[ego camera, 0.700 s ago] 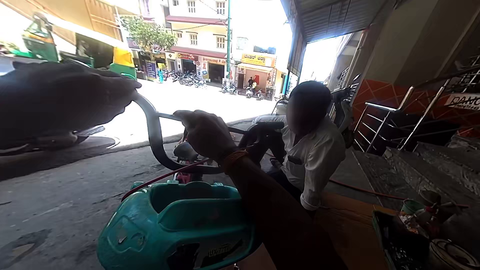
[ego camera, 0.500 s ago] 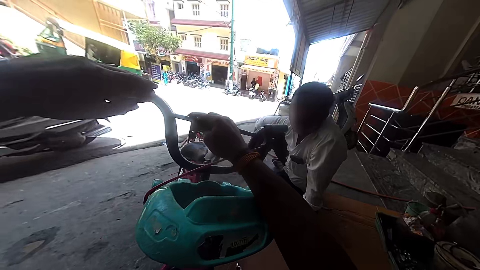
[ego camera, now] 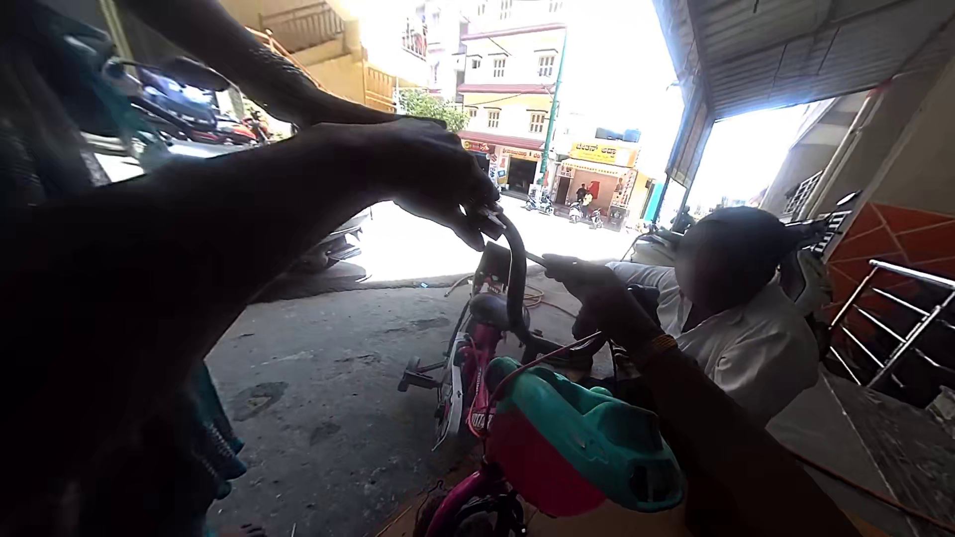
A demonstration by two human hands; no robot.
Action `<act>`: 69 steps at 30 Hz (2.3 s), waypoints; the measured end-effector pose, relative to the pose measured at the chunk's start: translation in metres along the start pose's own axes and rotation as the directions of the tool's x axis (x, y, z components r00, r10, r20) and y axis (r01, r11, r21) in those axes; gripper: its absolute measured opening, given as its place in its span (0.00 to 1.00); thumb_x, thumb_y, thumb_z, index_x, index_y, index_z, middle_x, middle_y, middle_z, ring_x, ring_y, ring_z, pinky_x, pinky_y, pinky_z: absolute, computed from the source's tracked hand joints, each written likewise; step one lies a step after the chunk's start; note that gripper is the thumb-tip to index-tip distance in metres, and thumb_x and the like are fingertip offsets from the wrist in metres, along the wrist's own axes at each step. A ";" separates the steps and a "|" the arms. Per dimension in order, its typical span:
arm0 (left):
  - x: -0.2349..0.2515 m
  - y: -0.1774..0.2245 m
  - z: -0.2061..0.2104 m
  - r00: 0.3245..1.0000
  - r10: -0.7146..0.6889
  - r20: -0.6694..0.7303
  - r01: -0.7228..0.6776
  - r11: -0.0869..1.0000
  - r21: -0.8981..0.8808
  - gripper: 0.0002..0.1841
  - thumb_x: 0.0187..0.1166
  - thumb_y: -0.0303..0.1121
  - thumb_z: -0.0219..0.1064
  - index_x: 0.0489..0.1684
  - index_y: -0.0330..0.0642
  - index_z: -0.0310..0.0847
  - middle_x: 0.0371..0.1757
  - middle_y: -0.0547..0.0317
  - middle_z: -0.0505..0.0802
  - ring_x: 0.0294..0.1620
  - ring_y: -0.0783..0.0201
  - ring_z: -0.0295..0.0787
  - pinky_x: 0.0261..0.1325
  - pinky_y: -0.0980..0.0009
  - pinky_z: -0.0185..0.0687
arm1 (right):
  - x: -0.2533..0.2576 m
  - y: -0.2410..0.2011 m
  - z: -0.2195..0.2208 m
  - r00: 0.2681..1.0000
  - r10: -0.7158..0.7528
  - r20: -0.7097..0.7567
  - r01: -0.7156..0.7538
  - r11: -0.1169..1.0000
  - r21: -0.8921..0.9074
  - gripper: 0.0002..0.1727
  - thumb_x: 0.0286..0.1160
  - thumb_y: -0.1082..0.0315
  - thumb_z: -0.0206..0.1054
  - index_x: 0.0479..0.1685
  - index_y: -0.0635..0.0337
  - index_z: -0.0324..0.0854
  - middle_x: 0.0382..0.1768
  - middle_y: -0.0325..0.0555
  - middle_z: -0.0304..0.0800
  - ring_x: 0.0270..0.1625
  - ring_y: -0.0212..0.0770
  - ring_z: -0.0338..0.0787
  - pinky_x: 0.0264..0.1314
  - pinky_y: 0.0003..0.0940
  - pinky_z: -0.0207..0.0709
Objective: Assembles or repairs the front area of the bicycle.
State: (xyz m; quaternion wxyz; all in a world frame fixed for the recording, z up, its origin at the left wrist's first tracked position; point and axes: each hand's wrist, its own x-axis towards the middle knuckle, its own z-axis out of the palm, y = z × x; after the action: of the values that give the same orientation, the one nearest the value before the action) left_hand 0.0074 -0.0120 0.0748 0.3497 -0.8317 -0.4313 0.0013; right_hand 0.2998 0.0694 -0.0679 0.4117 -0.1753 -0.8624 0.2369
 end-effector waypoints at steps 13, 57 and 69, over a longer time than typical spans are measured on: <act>-0.010 0.001 -0.003 0.999 -0.020 0.033 0.022 0.998 -0.064 0.26 0.68 0.67 0.72 0.31 0.51 0.82 0.32 0.65 0.88 0.43 0.62 0.88 0.78 0.47 0.68 | -0.002 -0.085 0.047 0.964 -0.130 -0.231 0.056 0.952 -0.302 0.13 0.90 0.55 0.51 0.45 0.50 0.77 0.20 0.33 0.73 0.17 0.33 0.75 0.17 0.33 0.71; -0.044 0.018 0.022 0.980 -0.122 -0.155 0.108 0.989 -0.097 0.30 0.71 0.67 0.69 0.48 0.48 0.82 0.45 0.57 0.90 0.48 0.55 0.90 0.53 0.51 0.83 | 0.050 -0.092 0.110 0.881 0.382 -0.278 -0.337 0.921 0.198 0.16 0.78 0.60 0.67 0.22 0.56 0.84 0.16 0.40 0.83 0.18 0.36 0.79 0.22 0.36 0.70; -0.047 0.030 0.027 0.974 -0.090 -0.206 0.119 0.984 0.133 0.21 0.88 0.51 0.61 0.54 0.41 0.84 0.59 0.49 0.91 0.60 0.49 0.90 0.63 0.51 0.81 | 0.054 -0.107 0.116 0.812 0.489 -0.319 -0.373 0.854 0.362 0.11 0.79 0.61 0.69 0.34 0.59 0.85 0.19 0.41 0.88 0.18 0.35 0.86 0.23 0.32 0.81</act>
State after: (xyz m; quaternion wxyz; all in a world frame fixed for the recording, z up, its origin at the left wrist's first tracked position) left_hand -0.0090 -0.0409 0.0228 0.4500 -0.7761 -0.4363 -0.0689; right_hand 0.1639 -0.0231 -0.0387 0.5343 -0.3520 -0.6534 0.4045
